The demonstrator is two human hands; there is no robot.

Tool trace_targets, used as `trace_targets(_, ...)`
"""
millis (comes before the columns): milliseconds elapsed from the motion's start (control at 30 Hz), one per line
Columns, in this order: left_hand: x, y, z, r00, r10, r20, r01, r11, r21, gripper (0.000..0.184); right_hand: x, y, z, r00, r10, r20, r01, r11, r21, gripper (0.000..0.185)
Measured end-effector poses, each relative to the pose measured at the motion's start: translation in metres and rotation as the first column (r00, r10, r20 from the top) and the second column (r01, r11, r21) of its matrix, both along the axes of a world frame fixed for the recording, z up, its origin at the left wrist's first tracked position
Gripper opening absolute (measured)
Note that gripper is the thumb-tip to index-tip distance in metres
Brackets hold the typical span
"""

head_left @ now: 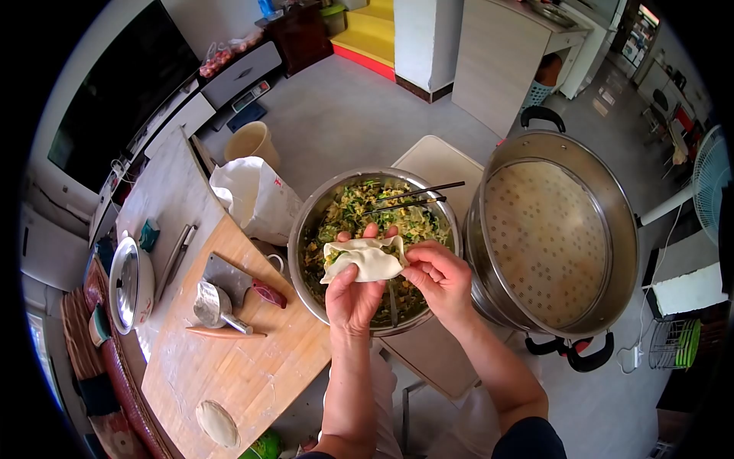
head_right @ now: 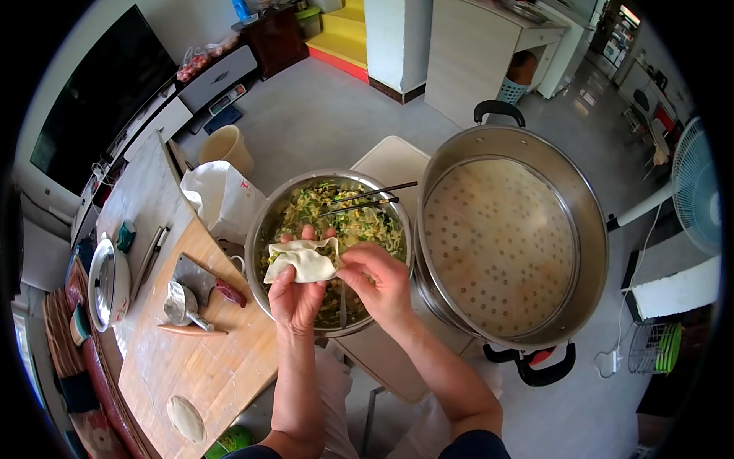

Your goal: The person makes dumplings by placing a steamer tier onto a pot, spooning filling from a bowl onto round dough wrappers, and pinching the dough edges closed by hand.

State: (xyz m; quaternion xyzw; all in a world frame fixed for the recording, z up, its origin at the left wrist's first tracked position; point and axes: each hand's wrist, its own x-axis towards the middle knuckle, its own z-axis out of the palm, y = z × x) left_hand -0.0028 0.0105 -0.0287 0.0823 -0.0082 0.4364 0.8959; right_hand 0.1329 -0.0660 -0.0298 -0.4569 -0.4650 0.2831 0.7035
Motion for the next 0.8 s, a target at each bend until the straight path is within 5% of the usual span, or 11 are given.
trace_targets(167,0.001,-0.0011,-0.0025,1.0,-0.028,-0.006,0.028,0.999,0.031,0.053,0.0027,-0.0031,0.003,0.993,-0.059,0.104,0.063,0.997,-0.036,0.016)
trace_targets(367,0.0005,-0.001,-0.0032,0.999,-0.043,-0.016,0.044,0.996,0.082,0.052,0.0012,-0.0046,0.0075,0.962,0.023,-0.273,-0.058,0.991,-0.124,0.019)
trace_targets(800,0.004,-0.0027,-0.001,0.999,-0.025,-0.036,0.029,0.995,0.1,0.052,-0.0003,-0.0027,0.0086,0.996,-0.092,0.002,0.092,0.996,-0.013,0.018)
